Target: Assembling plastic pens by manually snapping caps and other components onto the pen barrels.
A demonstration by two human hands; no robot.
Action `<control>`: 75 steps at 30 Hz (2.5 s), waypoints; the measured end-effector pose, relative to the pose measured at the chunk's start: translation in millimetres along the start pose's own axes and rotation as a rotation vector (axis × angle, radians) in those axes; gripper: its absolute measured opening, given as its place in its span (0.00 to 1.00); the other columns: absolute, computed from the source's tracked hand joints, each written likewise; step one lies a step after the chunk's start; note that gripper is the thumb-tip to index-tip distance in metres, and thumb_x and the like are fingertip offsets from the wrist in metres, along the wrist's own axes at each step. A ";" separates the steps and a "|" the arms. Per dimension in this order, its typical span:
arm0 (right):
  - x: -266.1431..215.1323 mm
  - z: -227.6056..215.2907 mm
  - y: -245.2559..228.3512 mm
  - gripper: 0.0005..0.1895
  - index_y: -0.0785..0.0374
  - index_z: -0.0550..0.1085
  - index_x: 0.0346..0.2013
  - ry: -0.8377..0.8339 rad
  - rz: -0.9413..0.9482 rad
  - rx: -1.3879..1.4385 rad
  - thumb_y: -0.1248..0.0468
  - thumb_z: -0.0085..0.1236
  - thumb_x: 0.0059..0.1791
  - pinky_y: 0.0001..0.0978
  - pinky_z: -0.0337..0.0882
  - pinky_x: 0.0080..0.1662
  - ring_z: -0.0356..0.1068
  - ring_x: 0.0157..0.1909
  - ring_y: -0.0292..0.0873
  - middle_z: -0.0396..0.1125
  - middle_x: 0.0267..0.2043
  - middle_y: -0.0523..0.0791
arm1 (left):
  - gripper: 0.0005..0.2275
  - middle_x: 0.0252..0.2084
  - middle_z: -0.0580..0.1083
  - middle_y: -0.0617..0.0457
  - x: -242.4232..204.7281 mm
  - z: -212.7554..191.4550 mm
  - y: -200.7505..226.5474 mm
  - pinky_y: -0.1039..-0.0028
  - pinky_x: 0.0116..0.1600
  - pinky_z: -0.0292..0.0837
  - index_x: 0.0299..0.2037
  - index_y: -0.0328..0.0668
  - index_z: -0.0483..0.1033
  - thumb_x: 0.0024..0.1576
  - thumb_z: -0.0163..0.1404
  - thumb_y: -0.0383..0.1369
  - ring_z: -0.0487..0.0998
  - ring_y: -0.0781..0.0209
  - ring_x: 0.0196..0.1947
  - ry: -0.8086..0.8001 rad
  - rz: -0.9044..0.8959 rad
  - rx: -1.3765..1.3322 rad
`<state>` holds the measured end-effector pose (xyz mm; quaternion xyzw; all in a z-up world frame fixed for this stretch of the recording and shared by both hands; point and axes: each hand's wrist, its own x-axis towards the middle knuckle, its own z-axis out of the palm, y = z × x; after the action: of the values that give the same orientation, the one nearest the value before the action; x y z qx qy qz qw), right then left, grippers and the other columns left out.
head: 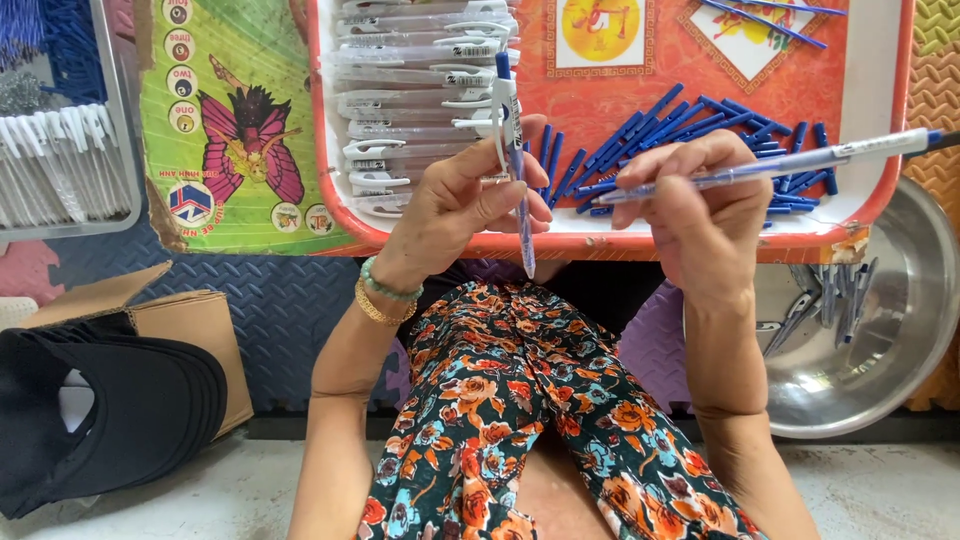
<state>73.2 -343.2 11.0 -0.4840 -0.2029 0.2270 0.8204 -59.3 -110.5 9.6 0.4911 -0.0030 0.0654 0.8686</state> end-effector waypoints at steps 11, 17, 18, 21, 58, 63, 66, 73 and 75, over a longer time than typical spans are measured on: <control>-1.1 -5.1 16.8 0.13 0.69 0.63 0.47 -0.004 -0.032 0.030 0.66 0.59 0.59 0.53 0.90 0.43 0.83 0.40 0.62 0.72 0.43 0.67 | 0.21 0.53 0.79 0.42 3.2 -1.0 -14.4 0.52 0.59 0.89 0.74 0.33 0.69 0.72 0.53 0.26 0.88 0.50 0.51 -0.020 -0.034 -0.049; -1.5 -7.7 19.1 0.13 0.68 0.63 0.50 0.009 -0.021 0.022 0.62 0.55 0.62 0.55 0.90 0.46 0.83 0.41 0.62 0.72 0.44 0.67 | 0.19 0.52 0.80 0.40 2.9 1.9 -16.4 0.52 0.57 0.90 0.71 0.33 0.73 0.70 0.56 0.26 0.88 0.49 0.51 -0.004 -0.042 -0.092; -1.6 -3.9 17.7 0.13 0.68 0.63 0.50 0.009 -0.021 0.022 0.62 0.55 0.62 0.55 0.90 0.46 0.83 0.41 0.62 0.72 0.44 0.67 | 0.19 0.52 0.80 0.40 3.1 1.0 -17.8 0.52 0.57 0.90 0.71 0.33 0.73 0.70 0.56 0.26 0.88 0.49 0.51 -0.005 -0.042 -0.093; -1.1 6.2 13.8 0.12 0.68 0.64 0.49 0.001 -0.009 0.012 0.63 0.56 0.61 0.54 0.89 0.49 0.83 0.43 0.61 0.72 0.46 0.66 | 0.19 0.53 0.80 0.41 3.3 -0.9 -21.2 0.51 0.54 0.91 0.69 0.31 0.74 0.68 0.58 0.23 0.88 0.48 0.51 0.021 -0.024 -0.102; -11.0 24.0 -15.0 0.16 0.68 0.82 0.49 -0.024 -0.049 -0.324 0.57 0.57 0.62 0.29 0.76 0.49 0.72 0.44 0.36 0.75 0.44 0.49 | 0.22 0.52 0.80 0.42 2.4 31.9 -35.3 0.48 0.54 0.91 0.74 0.32 0.69 0.69 0.54 0.24 0.87 0.49 0.49 0.040 -0.125 0.041; -13.3 19.6 -7.8 0.14 0.75 0.73 0.53 0.010 0.072 -0.200 0.63 0.58 0.62 0.40 0.89 0.42 0.79 0.49 0.45 0.76 0.51 0.58 | 0.23 0.60 0.79 0.38 3.7 26.2 -39.7 0.47 0.57 0.90 0.75 0.34 0.68 0.69 0.55 0.25 0.86 0.48 0.54 -0.003 -0.117 0.005; -10.6 19.5 -4.7 0.11 0.74 0.77 0.48 -0.041 -0.104 -0.408 0.65 0.61 0.61 0.37 0.83 0.49 0.79 0.49 0.44 0.78 0.49 0.57 | 0.23 0.62 0.79 0.37 4.1 25.4 -41.2 0.49 0.58 0.89 0.75 0.36 0.69 0.70 0.55 0.25 0.86 0.48 0.55 -0.030 -0.101 -0.003; -11.6 23.6 -0.8 0.09 0.75 0.75 0.44 -0.035 -0.309 -0.444 0.68 0.63 0.59 0.37 0.80 0.49 0.80 0.47 0.49 0.79 0.46 0.62 | 0.21 0.55 0.82 0.38 3.0 26.3 -40.7 0.55 0.57 0.90 0.72 0.31 0.72 0.68 0.57 0.23 0.88 0.50 0.52 -0.001 -0.123 -0.018; -11.4 28.1 -2.8 0.09 0.74 0.75 0.44 -0.038 -0.318 -0.451 0.69 0.64 0.59 0.37 0.80 0.49 0.81 0.47 0.50 0.79 0.45 0.62 | 0.21 0.55 0.82 0.38 2.7 24.8 -42.0 0.55 0.56 0.90 0.71 0.31 0.72 0.67 0.58 0.23 0.88 0.50 0.52 0.005 -0.118 -0.014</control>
<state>48.9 -331.2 24.8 -0.6123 -0.3370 0.0536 0.7132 -50.3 -152.7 -13.2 0.4841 0.0277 0.0152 0.8744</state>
